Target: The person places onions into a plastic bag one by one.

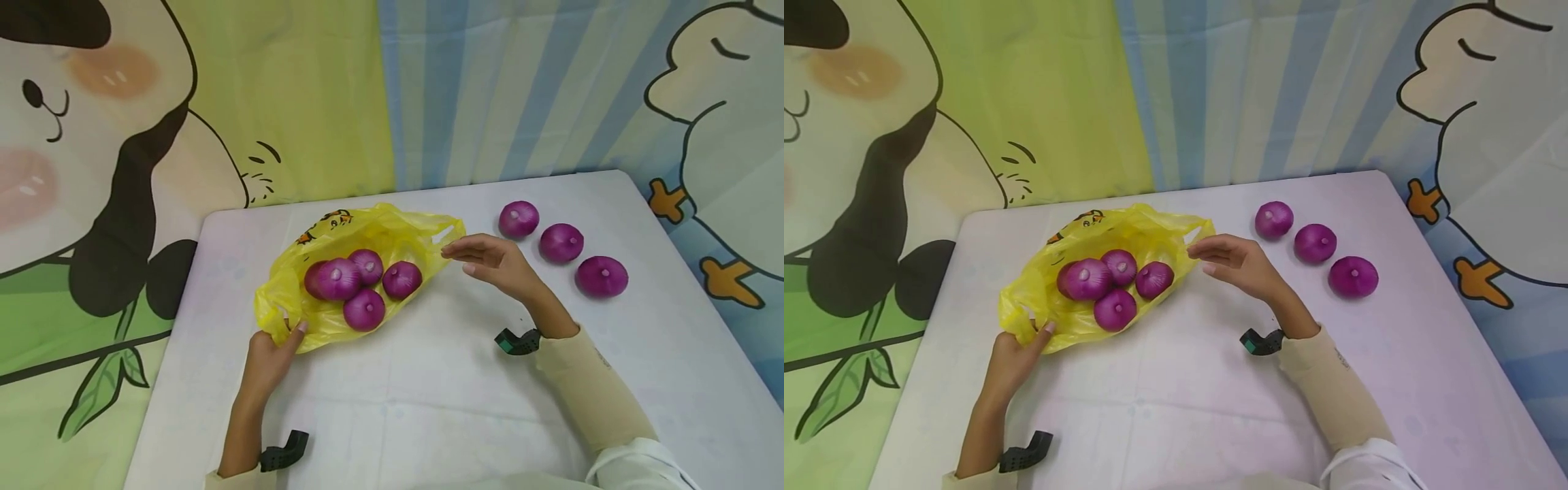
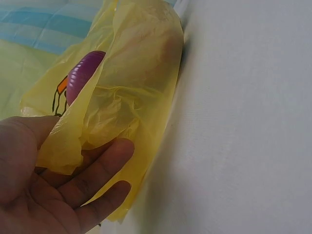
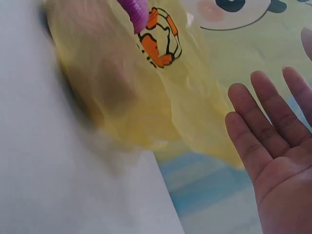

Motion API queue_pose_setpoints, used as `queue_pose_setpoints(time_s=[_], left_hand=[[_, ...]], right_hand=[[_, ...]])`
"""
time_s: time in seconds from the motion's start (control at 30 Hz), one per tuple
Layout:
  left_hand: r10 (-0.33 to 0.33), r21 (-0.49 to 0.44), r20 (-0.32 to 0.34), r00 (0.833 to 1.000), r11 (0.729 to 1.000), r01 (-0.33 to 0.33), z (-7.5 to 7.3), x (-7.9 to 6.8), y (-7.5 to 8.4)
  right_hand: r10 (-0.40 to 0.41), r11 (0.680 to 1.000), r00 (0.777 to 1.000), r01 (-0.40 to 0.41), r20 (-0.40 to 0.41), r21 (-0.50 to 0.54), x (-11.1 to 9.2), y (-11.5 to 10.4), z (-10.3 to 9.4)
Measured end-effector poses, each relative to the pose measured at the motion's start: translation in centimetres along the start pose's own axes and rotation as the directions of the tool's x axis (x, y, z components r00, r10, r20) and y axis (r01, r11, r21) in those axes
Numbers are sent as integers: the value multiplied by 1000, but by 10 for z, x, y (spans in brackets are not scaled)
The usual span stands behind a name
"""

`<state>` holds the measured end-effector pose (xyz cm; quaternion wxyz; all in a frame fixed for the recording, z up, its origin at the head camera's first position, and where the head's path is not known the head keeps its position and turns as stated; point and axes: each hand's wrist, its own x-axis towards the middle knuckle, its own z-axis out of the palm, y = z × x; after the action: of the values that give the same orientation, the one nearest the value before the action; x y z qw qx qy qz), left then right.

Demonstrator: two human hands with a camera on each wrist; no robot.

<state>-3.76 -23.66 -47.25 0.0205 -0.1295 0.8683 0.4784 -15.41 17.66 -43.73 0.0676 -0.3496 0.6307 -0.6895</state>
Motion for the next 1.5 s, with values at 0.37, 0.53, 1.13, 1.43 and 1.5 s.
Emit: queue_pose_setpoints(time_s=[0.37, 0.53, 1.13, 1.43, 1.5], left_hand=[[10, 0, -4, 1000, 1000, -10, 0, 1, 0], [8, 2, -1, 1000, 1000, -8, 0, 1, 1], [-10, 17, 5, 1000, 1000, 10, -1, 0, 1], [14, 11, -2, 1000, 1000, -14, -1, -1, -1], [13, 16, -4, 1000, 1000, -13, -2, -1, -1]], right_hand=[[56, 996, 996, -61, -75, -61, -30, 2, -24], [55, 995, 991, -65, -125, -76, -41, -2, -35], [36, 992, 923, -79, -384, -97, -79, -22, -75], [29, 980, 844, -128, -536, -149, -103, -28, -91], [37, 982, 826, -135, -563, -133, -107, -28, -94]])
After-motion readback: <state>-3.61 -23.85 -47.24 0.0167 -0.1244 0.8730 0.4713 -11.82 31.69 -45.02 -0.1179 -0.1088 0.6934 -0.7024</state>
